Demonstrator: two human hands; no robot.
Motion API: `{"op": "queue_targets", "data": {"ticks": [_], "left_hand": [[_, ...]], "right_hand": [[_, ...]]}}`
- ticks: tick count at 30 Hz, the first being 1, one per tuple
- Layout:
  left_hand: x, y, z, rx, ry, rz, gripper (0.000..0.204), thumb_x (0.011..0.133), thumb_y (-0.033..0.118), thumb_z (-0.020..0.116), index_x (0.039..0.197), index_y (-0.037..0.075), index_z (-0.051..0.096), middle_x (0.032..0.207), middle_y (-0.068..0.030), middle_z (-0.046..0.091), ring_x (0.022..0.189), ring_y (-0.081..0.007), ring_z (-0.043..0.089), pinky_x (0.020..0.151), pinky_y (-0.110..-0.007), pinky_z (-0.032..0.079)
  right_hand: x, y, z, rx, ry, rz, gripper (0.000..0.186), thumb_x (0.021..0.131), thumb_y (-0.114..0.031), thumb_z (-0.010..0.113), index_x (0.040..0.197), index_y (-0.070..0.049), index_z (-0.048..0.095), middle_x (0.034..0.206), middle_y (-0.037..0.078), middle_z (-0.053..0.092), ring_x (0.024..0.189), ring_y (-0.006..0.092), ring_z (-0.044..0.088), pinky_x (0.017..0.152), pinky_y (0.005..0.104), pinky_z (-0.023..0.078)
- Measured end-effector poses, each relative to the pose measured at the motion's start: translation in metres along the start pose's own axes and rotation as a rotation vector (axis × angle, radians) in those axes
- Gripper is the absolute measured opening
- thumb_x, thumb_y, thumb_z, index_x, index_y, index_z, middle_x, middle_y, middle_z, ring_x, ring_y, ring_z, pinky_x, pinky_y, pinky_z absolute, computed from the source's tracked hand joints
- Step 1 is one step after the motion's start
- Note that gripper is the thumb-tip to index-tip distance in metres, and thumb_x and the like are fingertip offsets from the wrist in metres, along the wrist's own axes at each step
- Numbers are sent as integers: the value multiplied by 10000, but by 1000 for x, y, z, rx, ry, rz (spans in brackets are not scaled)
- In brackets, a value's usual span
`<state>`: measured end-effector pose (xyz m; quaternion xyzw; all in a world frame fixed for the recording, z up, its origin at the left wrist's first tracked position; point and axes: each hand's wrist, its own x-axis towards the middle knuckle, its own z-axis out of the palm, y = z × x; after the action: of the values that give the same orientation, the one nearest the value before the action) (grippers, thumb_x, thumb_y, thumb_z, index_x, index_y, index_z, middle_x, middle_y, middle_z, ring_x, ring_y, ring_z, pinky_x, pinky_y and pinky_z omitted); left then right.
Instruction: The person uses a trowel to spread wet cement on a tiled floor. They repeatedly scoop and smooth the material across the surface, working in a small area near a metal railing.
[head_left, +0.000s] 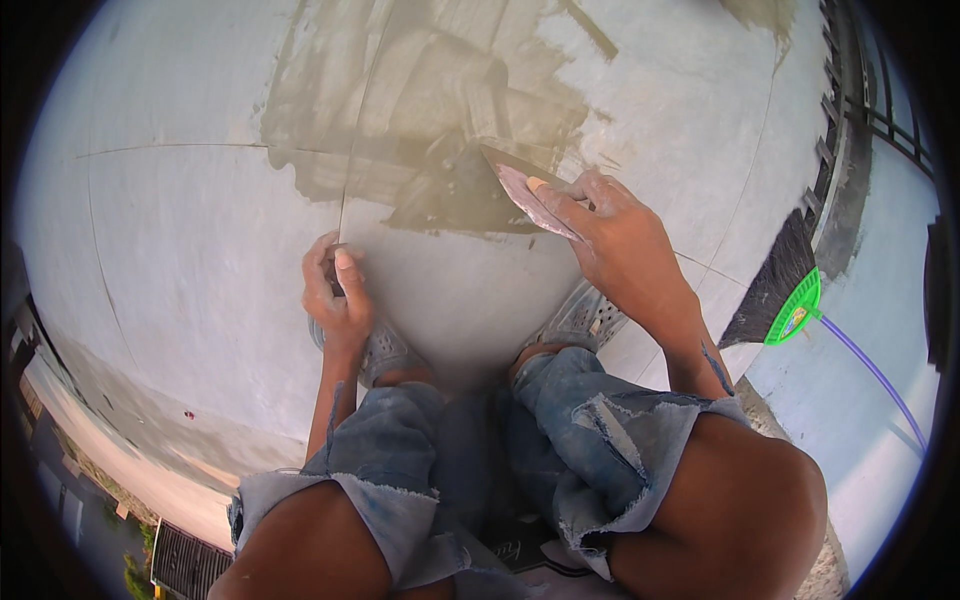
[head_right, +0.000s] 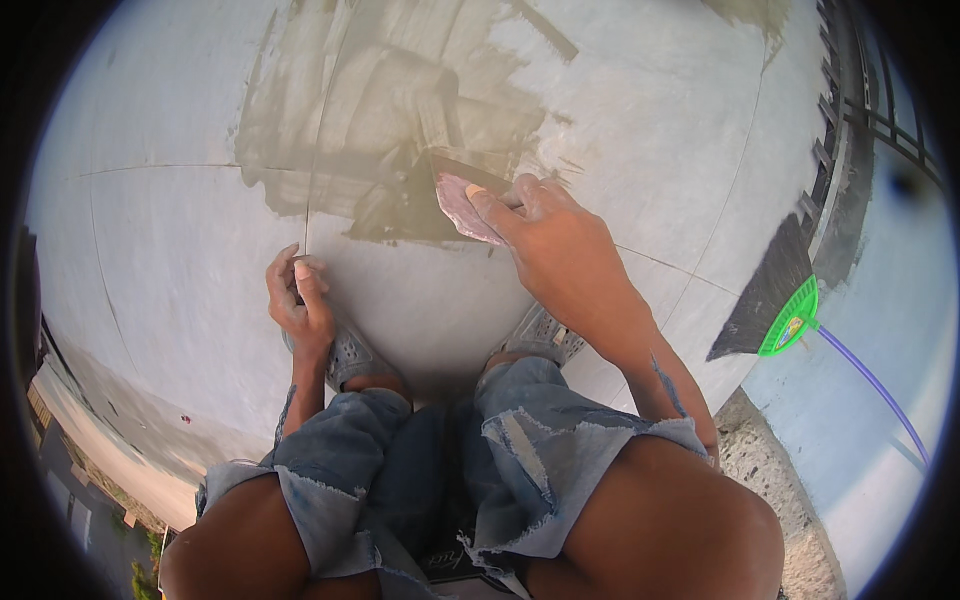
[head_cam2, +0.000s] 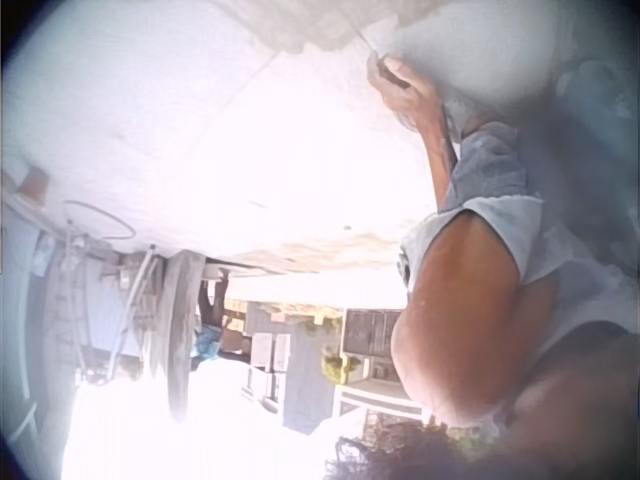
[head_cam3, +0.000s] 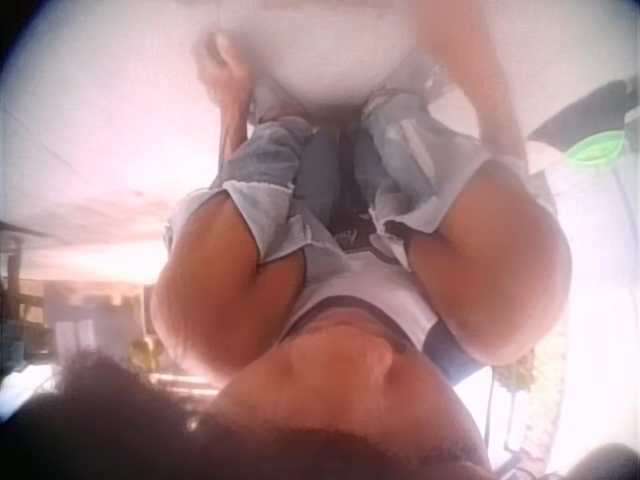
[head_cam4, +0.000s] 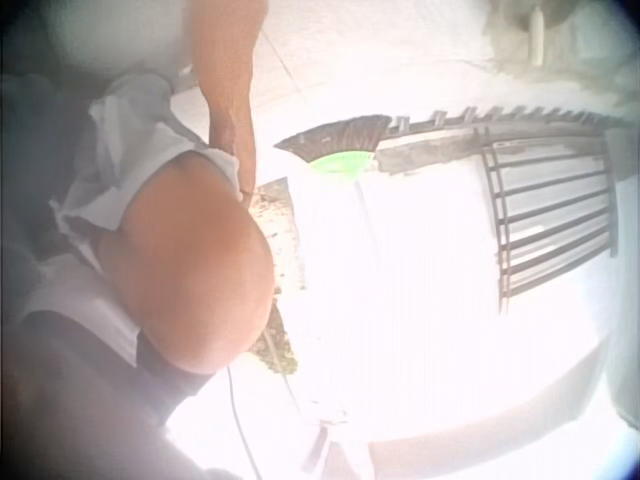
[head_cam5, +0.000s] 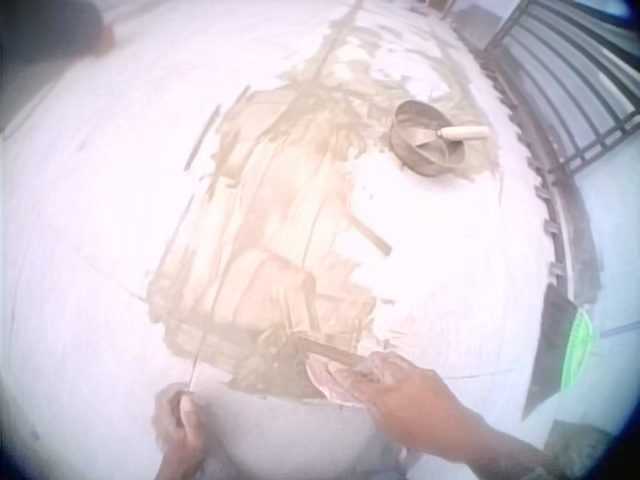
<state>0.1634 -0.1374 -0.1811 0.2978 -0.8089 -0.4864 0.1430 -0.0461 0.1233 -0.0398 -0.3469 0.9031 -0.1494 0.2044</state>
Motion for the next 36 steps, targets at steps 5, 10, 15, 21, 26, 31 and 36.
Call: {"op": "queue_targets", "data": {"ticks": [5,10,15,21,26,31,36], "left_hand": [[3,2,-5,-13,41,-75,387,1128,283,578,1359,-27,602,930,-78,737,670,-94,580,629,-248,487],[1,0,-5,-10,64,-114,402,1134,309,566,1351,-27,602,926,-78,734,660,-90,553,631,-246,472],[4,5,-7,14,73,-87,410,1141,327,551,1350,-23,599,915,-72,728,653,-85,536,629,-251,464],[3,3,-6,5,64,-110,393,1144,303,548,1359,-23,593,908,-69,723,658,-82,535,629,-250,459],[4,6,-4,-20,83,-131,383,1142,289,549,1359,-23,593,907,-68,725,658,-85,541,634,-248,464],[2,2,-4,-14,81,-123,372,1140,275,546,1368,-15,595,917,-73,738,670,-89,561,640,-251,474],[-1,1,-3,85,29,-28,371,1137,274,554,1376,-6,602,934,-72,749,688,-101,597,652,-261,495]], "right_hand": [[1,-8,-5,40,-90,20,554,898,28,625,1412,-170,688,1102,140,668,1023,344,671,794,440,598],[6,-17,-9,35,14,-67,649,823,75,680,1448,-100,650,1184,138,656,989,339,676,787,419,603],[-1,-56,17,-28,-99,-340,625,822,-3,690,1438,42,595,1265,168,645,960,324,687,767,400,604],[-24,-68,73,-183,-81,-585,586,865,-140,656,1415,56,604,1437,208,616,909,249,656,727,349,591],[-22,-57,71,-380,-139,-563,650,831,-123,681,1445,65,584,1479,233,592,948,260,659,755,341,598],[-23,-43,54,-239,-88,-431,712,803,-112,689,1477,74,555,1465,240,581,1032,292,683,862,374,606],[-23,-49,53,-242,-139,-455,754,791,-92,698,1505,72,521,1454,228,564,1055,304,688,896,391,605]]}}
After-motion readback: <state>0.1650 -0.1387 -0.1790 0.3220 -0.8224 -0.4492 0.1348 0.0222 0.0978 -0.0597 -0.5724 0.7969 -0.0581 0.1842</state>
